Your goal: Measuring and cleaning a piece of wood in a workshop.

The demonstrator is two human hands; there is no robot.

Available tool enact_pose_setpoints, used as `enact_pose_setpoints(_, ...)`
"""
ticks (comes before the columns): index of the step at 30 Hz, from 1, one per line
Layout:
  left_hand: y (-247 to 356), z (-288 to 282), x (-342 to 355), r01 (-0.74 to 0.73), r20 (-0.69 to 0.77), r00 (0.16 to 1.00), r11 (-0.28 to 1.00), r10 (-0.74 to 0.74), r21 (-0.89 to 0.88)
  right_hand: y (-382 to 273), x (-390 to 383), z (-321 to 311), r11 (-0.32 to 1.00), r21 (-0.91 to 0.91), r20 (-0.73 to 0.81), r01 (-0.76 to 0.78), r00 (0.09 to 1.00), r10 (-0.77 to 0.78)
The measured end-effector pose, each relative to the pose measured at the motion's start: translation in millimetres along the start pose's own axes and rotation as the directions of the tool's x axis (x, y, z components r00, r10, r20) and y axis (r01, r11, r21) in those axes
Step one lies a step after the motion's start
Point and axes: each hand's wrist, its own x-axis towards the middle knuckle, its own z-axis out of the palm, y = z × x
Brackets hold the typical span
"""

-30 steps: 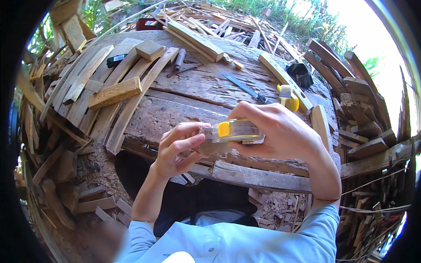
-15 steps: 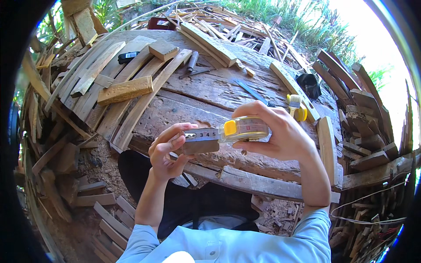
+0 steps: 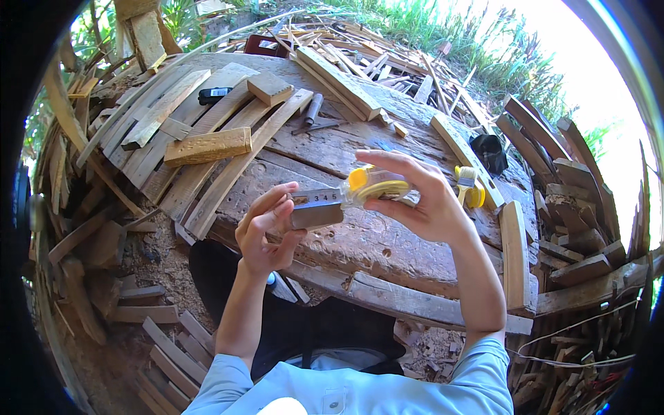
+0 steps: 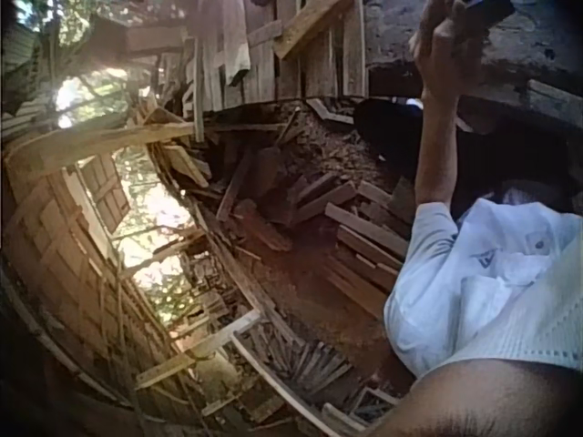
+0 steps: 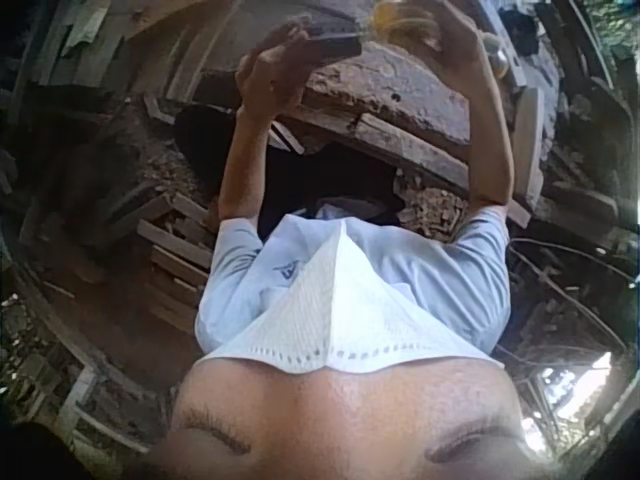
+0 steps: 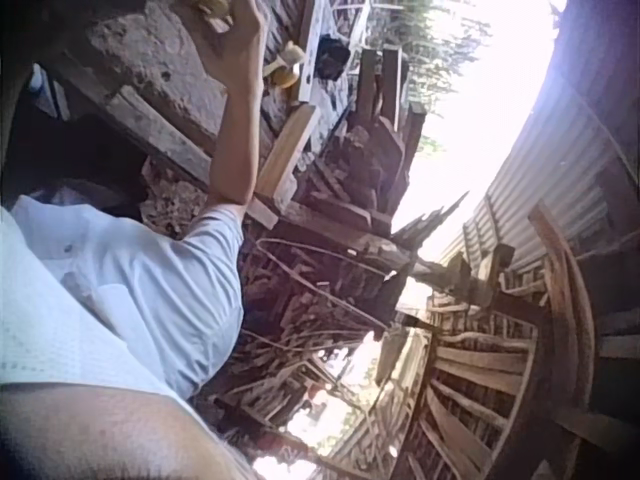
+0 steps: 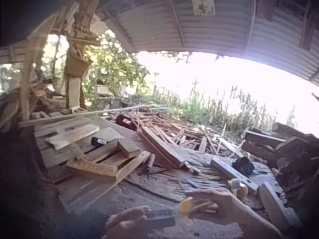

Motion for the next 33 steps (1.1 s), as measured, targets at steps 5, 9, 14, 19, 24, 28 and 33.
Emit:
enact_pose_setpoints(5, -3, -9, 1, 0.027, -0.071, 0.997, 1.0, -0.028, -0.007, 2, 18, 13, 0.993, 0.026, -0.017, 0.117, 0.993, -0.117)
enact_pose_setpoints(9, -2, -8, 2, 0.114, -0.051, 0.992, 0.993, -0.115, -0.022, 19, 16, 29, 0.967, 0.253, -0.099, -0.006, 0.995, 0.032)
enact_pose_setpoints(14, -7, -16, 0, 0.135, -0.087, 0.987, 0.99, -0.138, -0.031, 10, 33, 27, 0.987, 0.128, -0.07, 0.095, 0.994, -0.086)
enact_pose_setpoints(19, -19, -20, -6, 0.225, -0.182, 0.949, 0.956, -0.259, -0.186, 8, 40, 28, 0.981, 0.194, -0.073, -0.006, 0.997, 0.02)
enact_pose_setpoints(24, -27, -15, 0, 0.218, -0.115, 0.964, 0.962, -0.238, -0.163, 16, 44, 39, 0.985, 0.166, -0.107, 0.055, 0.994, -0.037)
enact_pose_setpoints(28, -28, -14, 4, 0.266, -0.142, 0.94, 0.928, -0.309, -0.263, 9, 50, 45, 0.982, 0.19, -0.117, 0.009, 0.993, 0.013)
enact_pose_setpoints(33, -24, -15, -1, 0.294, -0.088, 0.945, 0.936, -0.315, -0.194, 30, 32, 53, 0.887, 0.456, -0.075, -0.071, 0.99, 0.118)
